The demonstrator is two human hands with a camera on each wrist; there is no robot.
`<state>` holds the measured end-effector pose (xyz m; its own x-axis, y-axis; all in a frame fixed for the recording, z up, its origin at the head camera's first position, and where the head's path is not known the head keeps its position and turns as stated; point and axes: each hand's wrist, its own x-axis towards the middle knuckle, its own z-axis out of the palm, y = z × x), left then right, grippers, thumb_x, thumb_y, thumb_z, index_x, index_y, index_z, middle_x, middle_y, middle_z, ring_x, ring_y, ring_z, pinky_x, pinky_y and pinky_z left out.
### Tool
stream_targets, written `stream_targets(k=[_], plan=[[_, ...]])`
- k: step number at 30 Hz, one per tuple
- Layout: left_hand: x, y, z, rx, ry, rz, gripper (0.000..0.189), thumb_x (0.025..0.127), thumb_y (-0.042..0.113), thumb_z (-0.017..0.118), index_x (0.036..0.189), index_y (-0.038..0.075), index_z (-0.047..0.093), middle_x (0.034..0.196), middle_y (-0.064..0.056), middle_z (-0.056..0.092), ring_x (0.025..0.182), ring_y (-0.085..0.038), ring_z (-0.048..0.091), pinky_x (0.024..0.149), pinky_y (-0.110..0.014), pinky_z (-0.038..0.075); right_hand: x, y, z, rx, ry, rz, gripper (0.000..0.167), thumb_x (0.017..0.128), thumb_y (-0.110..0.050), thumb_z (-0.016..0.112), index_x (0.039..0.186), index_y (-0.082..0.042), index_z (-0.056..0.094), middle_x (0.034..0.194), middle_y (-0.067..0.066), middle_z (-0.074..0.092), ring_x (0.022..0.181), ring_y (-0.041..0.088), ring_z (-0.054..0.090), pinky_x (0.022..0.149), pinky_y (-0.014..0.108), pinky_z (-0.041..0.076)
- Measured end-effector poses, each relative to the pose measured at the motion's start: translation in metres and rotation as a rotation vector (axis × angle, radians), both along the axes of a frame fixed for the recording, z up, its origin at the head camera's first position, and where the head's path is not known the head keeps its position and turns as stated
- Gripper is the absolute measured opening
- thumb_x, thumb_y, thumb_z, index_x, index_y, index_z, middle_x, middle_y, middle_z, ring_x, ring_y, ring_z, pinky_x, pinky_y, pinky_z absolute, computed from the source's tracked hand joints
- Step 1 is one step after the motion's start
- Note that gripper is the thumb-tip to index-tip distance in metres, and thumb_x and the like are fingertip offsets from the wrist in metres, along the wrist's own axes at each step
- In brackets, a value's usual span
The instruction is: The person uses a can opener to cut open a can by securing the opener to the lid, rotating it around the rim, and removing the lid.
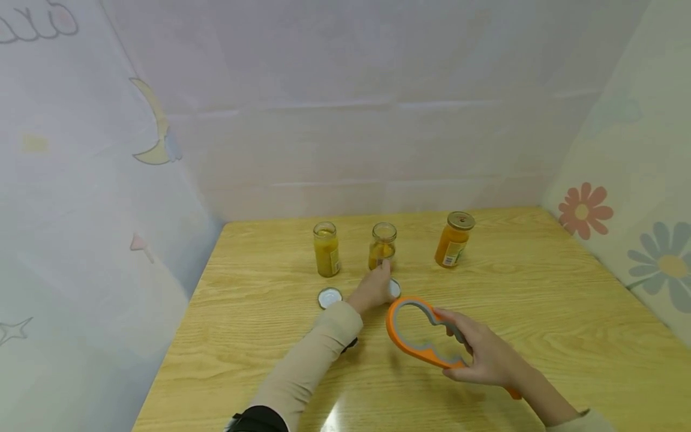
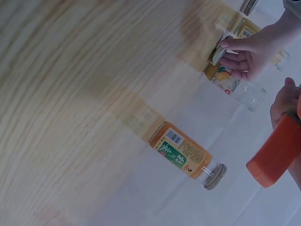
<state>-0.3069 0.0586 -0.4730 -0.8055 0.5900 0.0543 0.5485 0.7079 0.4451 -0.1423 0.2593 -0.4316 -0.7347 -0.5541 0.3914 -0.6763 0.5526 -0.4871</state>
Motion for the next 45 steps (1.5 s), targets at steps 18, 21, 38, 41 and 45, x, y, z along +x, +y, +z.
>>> stream_targets(k=[18,21,38,41,45], plan=[[0.009,0.013,0.004,-0.327,0.350,0.105,0.074,0.064,0.060,0.067,0.107,0.004,0.044,0.086,-0.005,0.056,0.061,-0.015,0.056,0.047,-0.023,0.045,0.005,0.007,-0.006,-0.010,0.012,-0.002,0.085,0.062,-0.019,0.080,0.133,-0.003,0.035,0.090,-0.006,0.044,0.055,-0.003,0.032,0.045,0.013,0.033],[0.012,0.019,0.013,-0.372,0.388,0.093,0.071,0.067,0.062,0.062,0.107,0.004,0.048,0.083,-0.003,0.055,0.059,-0.012,0.054,0.044,-0.021,0.043,0.006,0.009,-0.007,-0.010,0.018,0.000,0.084,0.063,-0.021,0.079,0.133,-0.003,0.035,0.090,-0.006,0.044,0.055,-0.005,0.031,0.044,0.012,0.033],[0.004,0.063,0.034,-0.210,0.163,0.014,0.057,0.075,0.052,0.062,0.109,0.010,0.043,0.092,-0.002,0.054,0.069,-0.011,0.053,0.050,-0.020,0.041,0.015,0.015,-0.022,-0.077,-0.013,-0.003,0.079,0.066,-0.027,0.077,0.132,-0.006,0.038,0.090,0.000,0.052,0.052,-0.008,0.030,0.040,0.014,0.031],[-0.003,0.069,0.041,-0.130,0.082,0.021,0.060,0.076,0.049,0.063,0.115,0.007,0.042,0.101,-0.005,0.054,0.079,-0.014,0.055,0.057,-0.021,0.044,0.015,0.017,-0.023,-0.072,-0.015,0.008,0.080,0.066,-0.027,0.077,0.132,-0.005,0.037,0.090,0.001,0.052,0.052,-0.009,0.030,0.040,0.014,0.031],[-0.018,0.077,0.053,0.063,-0.078,0.061,0.068,0.078,0.043,0.064,0.127,0.003,0.037,0.119,-0.010,0.049,0.099,-0.020,0.054,0.074,-0.025,0.046,0.014,0.018,-0.024,-0.063,-0.002,0.022,0.081,0.066,-0.027,0.076,0.132,-0.004,0.037,0.090,0.001,0.053,0.052,-0.010,0.029,0.040,0.013,0.030]])
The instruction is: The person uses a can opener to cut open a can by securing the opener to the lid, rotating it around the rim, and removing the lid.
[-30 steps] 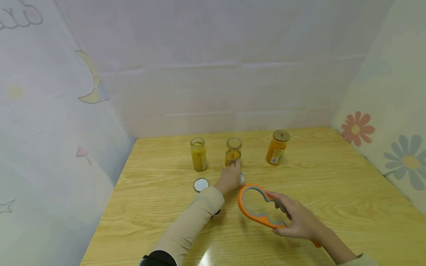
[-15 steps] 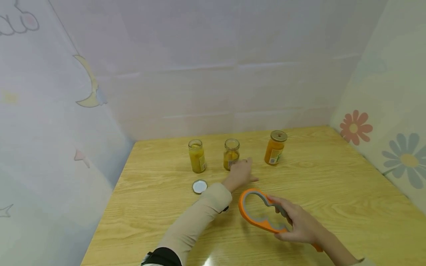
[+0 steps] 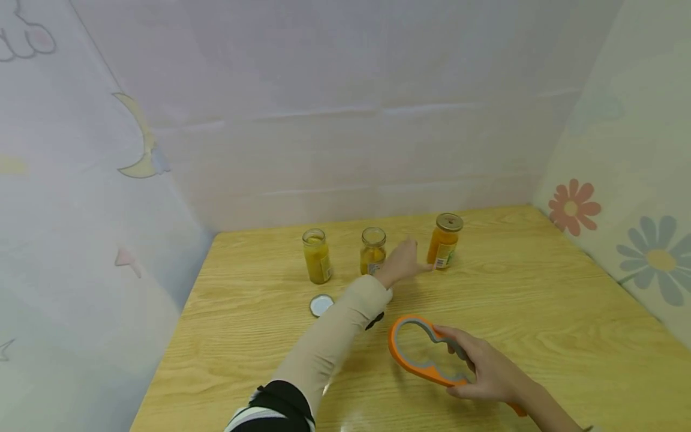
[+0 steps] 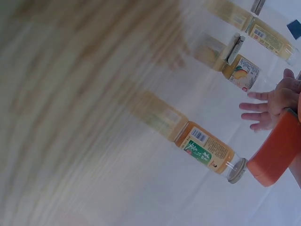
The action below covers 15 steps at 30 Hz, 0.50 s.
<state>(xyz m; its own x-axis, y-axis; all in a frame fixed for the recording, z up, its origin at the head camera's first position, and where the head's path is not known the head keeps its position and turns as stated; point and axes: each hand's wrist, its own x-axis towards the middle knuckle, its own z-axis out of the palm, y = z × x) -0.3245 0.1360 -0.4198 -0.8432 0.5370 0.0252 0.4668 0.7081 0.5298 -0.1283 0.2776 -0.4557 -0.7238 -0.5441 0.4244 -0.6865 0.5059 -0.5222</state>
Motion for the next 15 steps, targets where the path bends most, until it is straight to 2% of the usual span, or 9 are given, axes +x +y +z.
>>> stream_targets(k=[3,9,11,15], plan=[[-0.010,0.010,0.009,0.149,-0.093,0.054,0.070,0.079,0.041,0.065,0.129,0.003,0.034,0.124,-0.012,0.045,0.107,-0.022,0.049,0.080,-0.028,0.045,0.000,0.002,0.000,0.004,-0.007,0.000,0.080,0.067,-0.027,0.075,0.132,-0.004,0.037,0.090,0.002,0.053,0.051,-0.010,0.029,0.039,0.013,0.030],[-0.016,0.028,0.023,0.263,-0.124,0.129,0.073,0.077,0.038,0.068,0.130,0.004,0.032,0.122,-0.012,0.045,0.109,-0.023,0.047,0.083,-0.030,0.044,0.000,0.003,-0.001,0.027,-0.023,-0.003,0.080,0.067,-0.029,0.074,0.134,-0.005,0.036,0.091,0.003,0.054,0.052,-0.009,0.030,0.040,0.013,0.031],[-0.016,0.034,0.024,0.295,-0.131,0.148,0.077,0.075,0.037,0.070,0.131,0.003,0.030,0.125,-0.012,0.043,0.112,-0.023,0.046,0.085,-0.030,0.043,0.000,0.003,-0.002,0.039,-0.024,-0.010,0.081,0.067,-0.030,0.074,0.134,-0.006,0.036,0.091,0.002,0.053,0.053,-0.008,0.031,0.041,0.013,0.031],[-0.015,0.043,0.020,0.372,-0.168,0.180,0.082,0.073,0.033,0.073,0.134,0.003,0.026,0.125,-0.014,0.043,0.113,-0.025,0.045,0.087,-0.032,0.042,0.003,0.002,-0.002,0.027,-0.103,-0.017,0.080,0.068,-0.029,0.075,0.135,-0.010,0.035,0.092,0.002,0.052,0.053,-0.006,0.033,0.041,0.014,0.033]])
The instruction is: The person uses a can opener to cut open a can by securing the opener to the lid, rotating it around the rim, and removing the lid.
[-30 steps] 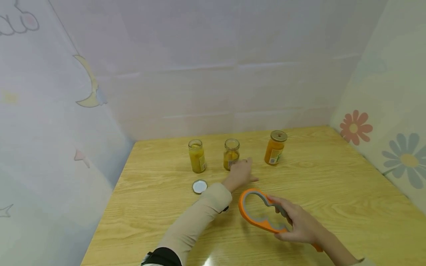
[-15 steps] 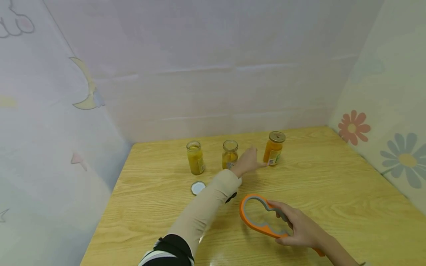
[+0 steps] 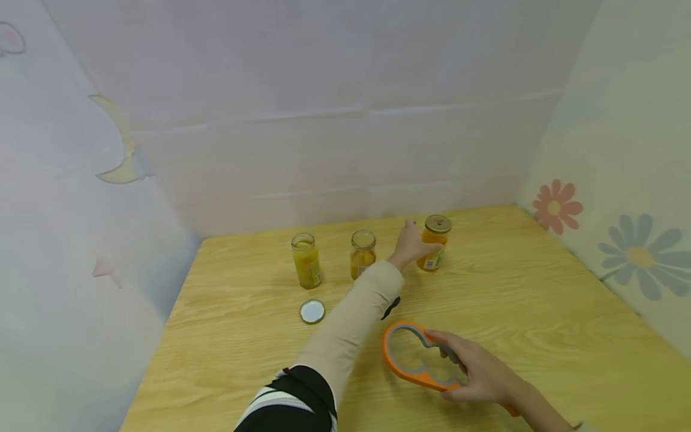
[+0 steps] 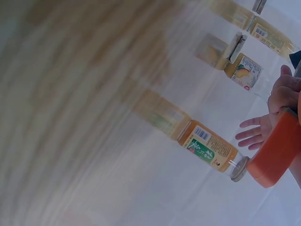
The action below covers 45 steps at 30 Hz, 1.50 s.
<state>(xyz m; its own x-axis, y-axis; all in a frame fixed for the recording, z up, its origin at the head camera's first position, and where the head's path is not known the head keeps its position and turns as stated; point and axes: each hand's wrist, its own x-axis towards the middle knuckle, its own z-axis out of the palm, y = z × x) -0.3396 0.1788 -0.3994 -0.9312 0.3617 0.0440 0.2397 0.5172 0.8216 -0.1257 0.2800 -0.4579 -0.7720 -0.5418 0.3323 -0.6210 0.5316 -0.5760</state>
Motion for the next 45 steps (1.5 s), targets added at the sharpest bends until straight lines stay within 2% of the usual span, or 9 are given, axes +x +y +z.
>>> stream_targets(k=[5,12,19,25,28,35,38,41,45], plan=[[0.000,0.004,-0.008,0.019,-0.035,0.028,0.082,0.072,0.031,0.074,0.133,0.006,0.026,0.123,-0.012,0.045,0.111,-0.023,0.047,0.087,-0.032,0.042,0.003,0.000,-0.001,-0.008,-0.076,0.008,0.079,0.069,-0.027,0.074,0.135,-0.011,0.034,0.094,0.004,0.052,0.052,-0.003,0.036,0.041,0.015,0.034],[-0.004,0.007,-0.012,0.028,-0.001,0.041,0.081,0.073,0.028,0.074,0.133,0.007,0.024,0.119,-0.013,0.048,0.108,-0.024,0.049,0.085,-0.033,0.043,0.002,0.000,-0.002,0.002,-0.037,0.007,0.080,0.068,-0.029,0.075,0.135,-0.011,0.035,0.094,0.001,0.052,0.053,-0.002,0.036,0.042,0.015,0.033],[-0.005,0.011,-0.014,0.044,-0.004,0.070,0.082,0.072,0.025,0.075,0.134,0.009,0.024,0.121,-0.010,0.049,0.107,-0.023,0.050,0.086,-0.032,0.042,0.002,0.000,0.000,0.012,-0.042,0.013,0.079,0.069,-0.029,0.074,0.135,-0.012,0.035,0.093,0.001,0.053,0.054,-0.001,0.038,0.042,0.015,0.034],[-0.005,0.014,-0.011,0.003,0.043,0.137,0.081,0.068,0.031,0.077,0.131,0.011,0.030,0.116,-0.007,0.051,0.105,-0.024,0.049,0.084,-0.035,0.042,-0.001,0.002,0.000,0.030,-0.046,0.013,0.078,0.070,-0.031,0.073,0.135,-0.013,0.035,0.094,0.000,0.053,0.061,0.004,0.043,0.045,0.016,0.037],[-0.005,0.015,-0.010,-0.022,0.049,0.149,0.080,0.068,0.035,0.077,0.130,0.012,0.032,0.116,-0.007,0.051,0.106,-0.024,0.049,0.084,-0.035,0.042,-0.001,0.002,0.000,0.036,-0.050,0.016,0.079,0.069,-0.030,0.074,0.136,-0.013,0.035,0.096,0.001,0.054,0.064,0.005,0.044,0.045,0.017,0.038],[-0.005,0.016,-0.020,-0.045,0.029,0.047,0.067,0.070,0.031,0.076,0.125,0.010,0.045,0.111,-0.002,0.056,0.100,-0.019,0.053,0.082,-0.031,0.044,0.000,0.002,0.000,0.038,-0.058,0.020,0.078,0.069,-0.029,0.074,0.135,-0.012,0.036,0.097,0.001,0.054,0.069,0.007,0.046,0.046,0.017,0.038],[-0.005,0.016,-0.024,-0.041,0.028,0.045,0.059,0.070,0.027,0.077,0.120,0.010,0.050,0.106,-0.002,0.058,0.096,-0.018,0.055,0.079,-0.029,0.045,0.001,0.002,0.001,0.037,-0.067,0.021,0.077,0.069,-0.028,0.073,0.135,-0.012,0.036,0.101,0.002,0.055,0.074,0.009,0.048,0.047,0.017,0.038],[-0.005,0.014,-0.025,-0.016,-0.003,0.054,0.060,0.068,0.024,0.078,0.118,0.009,0.048,0.106,-0.005,0.057,0.096,-0.019,0.055,0.079,-0.030,0.045,0.002,0.002,0.000,0.038,-0.078,0.016,0.077,0.069,-0.028,0.073,0.135,-0.012,0.036,0.103,0.002,0.055,0.076,0.011,0.048,0.047,0.018,0.039],[-0.005,0.014,-0.028,0.029,-0.050,0.022,0.068,0.064,0.020,0.081,0.118,0.010,0.041,0.105,-0.007,0.055,0.096,-0.020,0.054,0.079,-0.031,0.045,0.003,0.002,0.000,0.049,-0.092,0.005,0.079,0.068,-0.028,0.074,0.135,-0.013,0.036,0.105,0.003,0.055,0.078,0.012,0.049,0.049,0.019,0.040]])
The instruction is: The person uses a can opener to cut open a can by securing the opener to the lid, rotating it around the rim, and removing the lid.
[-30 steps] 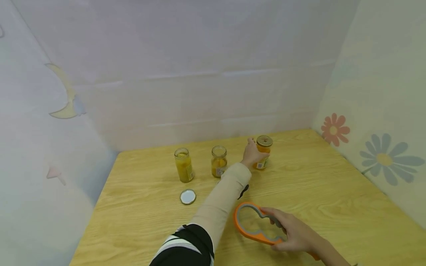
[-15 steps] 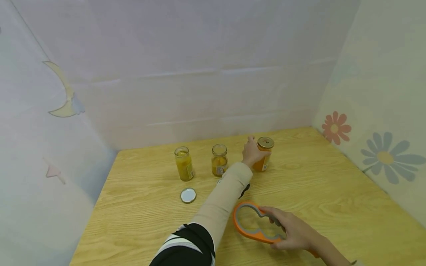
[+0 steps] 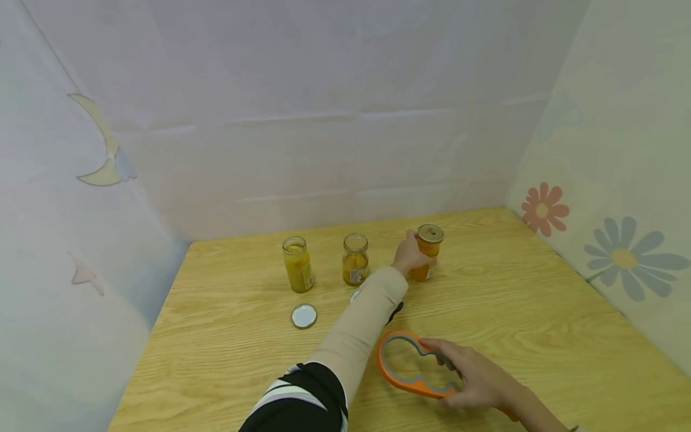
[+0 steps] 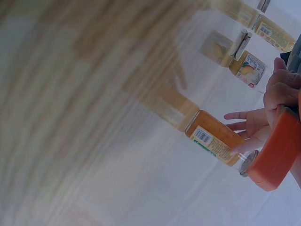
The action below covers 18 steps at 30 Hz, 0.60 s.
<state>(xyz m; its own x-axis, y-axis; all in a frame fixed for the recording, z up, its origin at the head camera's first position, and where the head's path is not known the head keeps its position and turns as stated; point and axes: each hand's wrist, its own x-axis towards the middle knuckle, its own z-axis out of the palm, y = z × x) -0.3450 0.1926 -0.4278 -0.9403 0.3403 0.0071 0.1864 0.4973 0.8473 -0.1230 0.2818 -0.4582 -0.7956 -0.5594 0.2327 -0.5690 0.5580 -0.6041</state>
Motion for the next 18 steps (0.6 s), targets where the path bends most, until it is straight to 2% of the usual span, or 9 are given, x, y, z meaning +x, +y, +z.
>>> stream_targets(k=[5,10,18], plan=[[-0.0021,0.0006,-0.0072,-0.034,0.007,0.009,0.070,0.060,0.019,0.084,0.115,0.012,0.040,0.105,-0.007,0.055,0.095,-0.020,0.055,0.079,-0.030,0.045,0.0006,-0.0012,-0.0014,0.014,-0.020,-0.010,0.080,0.067,-0.028,0.075,0.135,-0.015,0.036,0.105,0.002,0.055,0.079,0.012,0.049,0.050,0.019,0.040],[0.0007,0.0003,-0.0102,-0.092,0.007,0.009,0.078,0.062,0.019,0.083,0.125,0.010,0.038,0.117,-0.009,0.052,0.104,-0.021,0.052,0.084,-0.030,0.043,0.0033,-0.0009,-0.0020,0.018,-0.042,-0.018,0.079,0.070,-0.032,0.075,0.135,-0.015,0.035,0.104,0.002,0.055,0.080,0.012,0.050,0.049,0.019,0.039],[0.0051,-0.0026,-0.0109,-0.010,0.087,0.021,0.092,0.061,0.014,0.083,0.133,0.007,0.026,0.113,-0.012,0.055,0.100,-0.025,0.054,0.084,-0.033,0.044,0.0037,0.0012,-0.0010,0.030,-0.016,-0.011,0.076,0.071,-0.035,0.073,0.135,-0.014,0.036,0.096,0.001,0.054,0.073,0.009,0.048,0.047,0.017,0.038]])
